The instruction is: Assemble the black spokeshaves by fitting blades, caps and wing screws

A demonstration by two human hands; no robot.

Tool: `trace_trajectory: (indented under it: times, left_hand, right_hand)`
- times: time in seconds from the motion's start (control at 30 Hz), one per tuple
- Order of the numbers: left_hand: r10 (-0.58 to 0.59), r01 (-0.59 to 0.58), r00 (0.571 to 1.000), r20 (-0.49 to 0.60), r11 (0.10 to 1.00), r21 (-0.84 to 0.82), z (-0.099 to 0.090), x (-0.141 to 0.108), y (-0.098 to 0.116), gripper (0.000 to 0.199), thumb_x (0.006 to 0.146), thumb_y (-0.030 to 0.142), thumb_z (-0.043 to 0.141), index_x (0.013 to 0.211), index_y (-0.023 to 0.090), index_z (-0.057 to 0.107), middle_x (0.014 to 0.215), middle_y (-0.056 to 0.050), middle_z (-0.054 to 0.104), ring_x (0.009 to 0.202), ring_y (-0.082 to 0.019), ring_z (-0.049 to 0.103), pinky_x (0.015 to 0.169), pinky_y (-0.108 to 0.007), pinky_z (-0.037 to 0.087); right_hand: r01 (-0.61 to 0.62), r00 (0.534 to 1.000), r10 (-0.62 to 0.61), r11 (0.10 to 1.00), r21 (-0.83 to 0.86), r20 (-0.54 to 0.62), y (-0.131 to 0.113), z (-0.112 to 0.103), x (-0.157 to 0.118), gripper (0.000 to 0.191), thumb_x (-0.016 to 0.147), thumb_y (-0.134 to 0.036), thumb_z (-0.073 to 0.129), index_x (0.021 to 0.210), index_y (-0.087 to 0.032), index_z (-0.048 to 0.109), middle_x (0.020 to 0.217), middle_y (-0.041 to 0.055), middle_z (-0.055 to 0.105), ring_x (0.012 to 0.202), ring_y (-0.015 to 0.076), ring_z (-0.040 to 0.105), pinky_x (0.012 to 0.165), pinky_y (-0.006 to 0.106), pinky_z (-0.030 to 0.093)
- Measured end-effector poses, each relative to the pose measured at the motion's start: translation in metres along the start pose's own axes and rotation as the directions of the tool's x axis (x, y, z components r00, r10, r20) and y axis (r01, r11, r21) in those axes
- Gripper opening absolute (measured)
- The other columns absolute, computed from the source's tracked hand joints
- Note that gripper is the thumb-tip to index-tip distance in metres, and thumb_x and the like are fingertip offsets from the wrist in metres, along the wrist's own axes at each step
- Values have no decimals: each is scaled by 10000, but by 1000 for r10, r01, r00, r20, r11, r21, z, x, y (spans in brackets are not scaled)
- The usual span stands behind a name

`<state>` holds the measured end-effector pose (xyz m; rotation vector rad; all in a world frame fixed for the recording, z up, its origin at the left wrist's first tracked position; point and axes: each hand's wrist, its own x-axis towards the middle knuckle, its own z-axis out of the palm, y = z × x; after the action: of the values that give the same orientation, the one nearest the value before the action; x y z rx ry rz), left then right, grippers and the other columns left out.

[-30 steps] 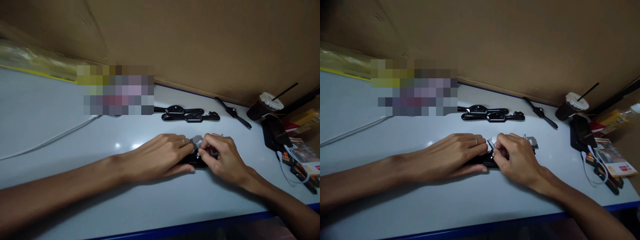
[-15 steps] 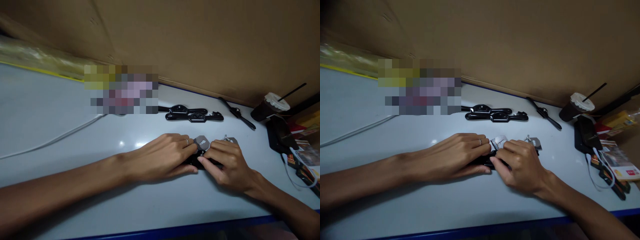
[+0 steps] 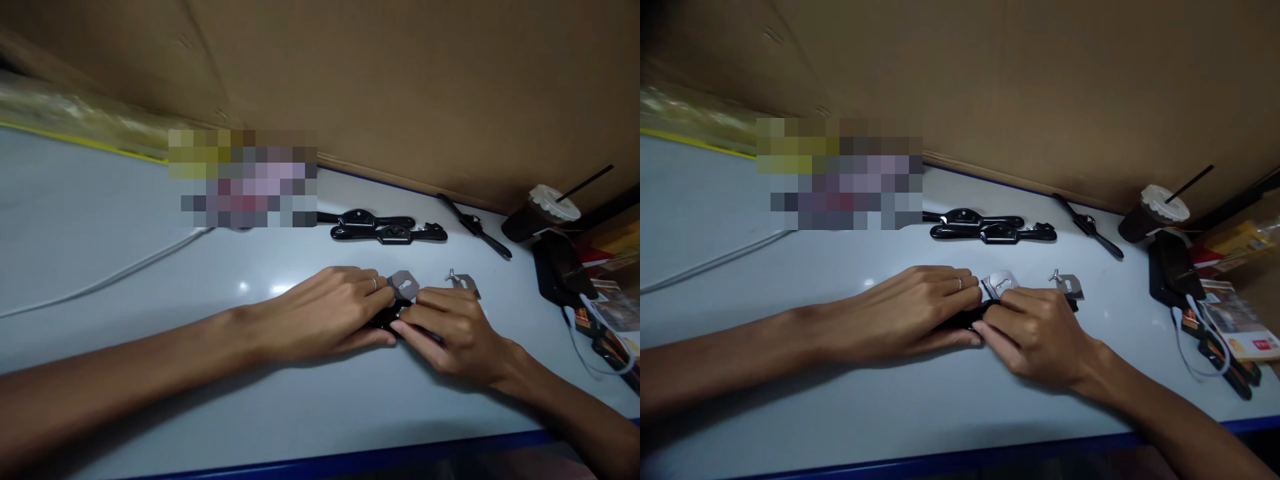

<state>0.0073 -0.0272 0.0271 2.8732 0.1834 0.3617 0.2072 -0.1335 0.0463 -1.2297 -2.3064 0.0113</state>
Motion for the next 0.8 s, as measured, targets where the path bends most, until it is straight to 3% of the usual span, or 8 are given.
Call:
trace_trajectory:
  times: [0.23,0.43,0.53,0.63,0.8]
  left_hand:
    - [10,-10,1000,-22,1000,16,2,-1,-1,340,1040,475,502,869,185,546,796,-20,607,652,-172,535,591,-314,361]
    - [3,-2,1000,-19,1000,20,3,-1,-2,348,1041,491,496,918,176,577,820,-32,625,674,-179,555,596,-315,378]
    - [4,-4,1000,-10,1000,4,1,-1,-1,345,1044,476,495,874,181,551,807,-26,613,658,-170,539,595,-311,366]
    - [3,-3,1000,-10,1000,9,1,-1,-2,347,1045,483,491,889,181,557,809,-23,611,668,-171,542,605,-311,369]
    - [7,-6,1000,-17,1000,27,3,-2,-3,344,1038,497,506,927,178,570,820,-24,620,675,-177,551,603,-312,374]
  right_hand:
    - [-45,999,45,998,-37,0,4,-1,0,337,1038,-243,519,782,-182,730,637,-4,584,562,118,490,539,282,361]
    - [-53,998,52,999,-6,-24,10,-2,0,376,1003,-223,548,642,-182,645,595,-14,550,541,115,463,524,285,349]
    - [4,1000,-5,998,59,6,8,-1,0,331,1013,-222,547,727,-181,709,623,-8,592,565,118,512,537,276,384]
    - [-21,1000,21,1000,23,-6,8,0,0,294,1022,-216,542,815,-167,743,634,-1,611,576,124,539,553,286,391]
    - [-52,999,52,999,-9,-11,9,0,0,360,1008,-211,547,671,-171,668,592,-10,577,539,118,495,529,292,362]
